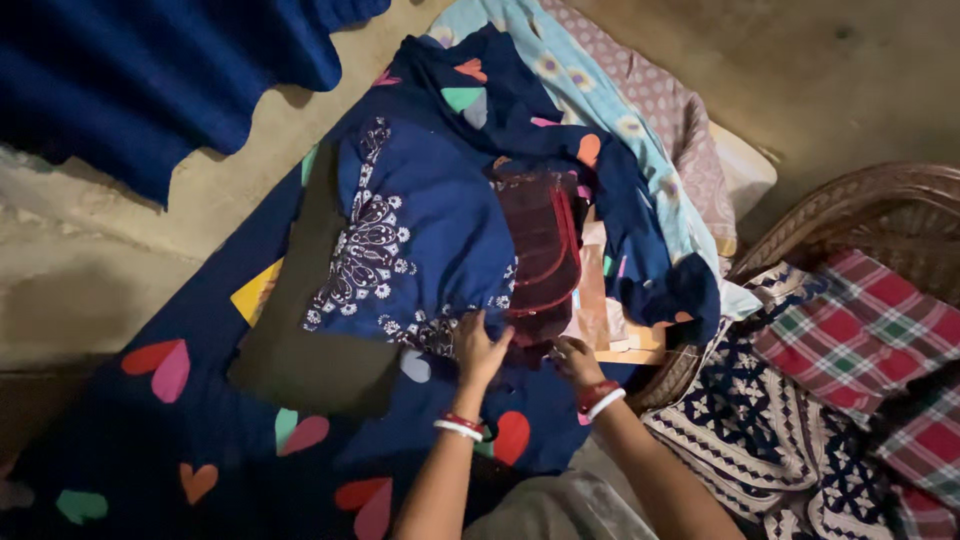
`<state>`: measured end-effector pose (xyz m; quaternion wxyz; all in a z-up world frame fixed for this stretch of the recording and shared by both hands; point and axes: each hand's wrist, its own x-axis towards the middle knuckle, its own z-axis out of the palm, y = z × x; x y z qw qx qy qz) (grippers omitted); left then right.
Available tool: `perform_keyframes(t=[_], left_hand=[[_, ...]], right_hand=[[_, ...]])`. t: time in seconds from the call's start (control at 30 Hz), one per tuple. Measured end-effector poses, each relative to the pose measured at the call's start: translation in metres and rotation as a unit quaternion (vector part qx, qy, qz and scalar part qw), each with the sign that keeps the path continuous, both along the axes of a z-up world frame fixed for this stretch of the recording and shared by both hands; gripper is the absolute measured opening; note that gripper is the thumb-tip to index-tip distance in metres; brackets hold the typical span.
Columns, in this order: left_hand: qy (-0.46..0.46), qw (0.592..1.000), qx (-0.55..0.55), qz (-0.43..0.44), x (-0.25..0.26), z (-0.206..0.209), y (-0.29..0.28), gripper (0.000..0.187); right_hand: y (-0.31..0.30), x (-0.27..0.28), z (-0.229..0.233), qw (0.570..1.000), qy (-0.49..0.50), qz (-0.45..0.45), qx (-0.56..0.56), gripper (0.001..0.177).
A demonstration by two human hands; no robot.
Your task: The person organizes items on a bed, then picks up a maroon bag and a purple backpack. They place books and a small container into the purple backpack, zip it, and move around the room while holding the bags.
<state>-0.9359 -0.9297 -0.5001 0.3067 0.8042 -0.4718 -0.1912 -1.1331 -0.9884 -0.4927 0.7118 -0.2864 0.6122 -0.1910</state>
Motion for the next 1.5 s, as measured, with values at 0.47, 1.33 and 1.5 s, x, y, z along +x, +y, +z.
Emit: perform_keyframes(t=[0.47,1.33,1.5], left_hand=[[0.296,0.869,-0.324,0.227,0.111,0.092,0.020,0.086],[0.106,0.955,-0.208,-0.184,-0.084,0.237,0.046,0.060],[0.063,0.978,0.049,-0.193,-0.114,0.233,0.040,0.047]], right_hand=[[-0.047,0.008,-0.047,0.998,-0.001,-0.029,0.064,0.041],[0.079,-0.120,0.123,0.959,-0.092,0.142,-0.228,0.046],[0.117,-0.121,0.120,0.959,-0.029,0.167,-0.227,0.039]])
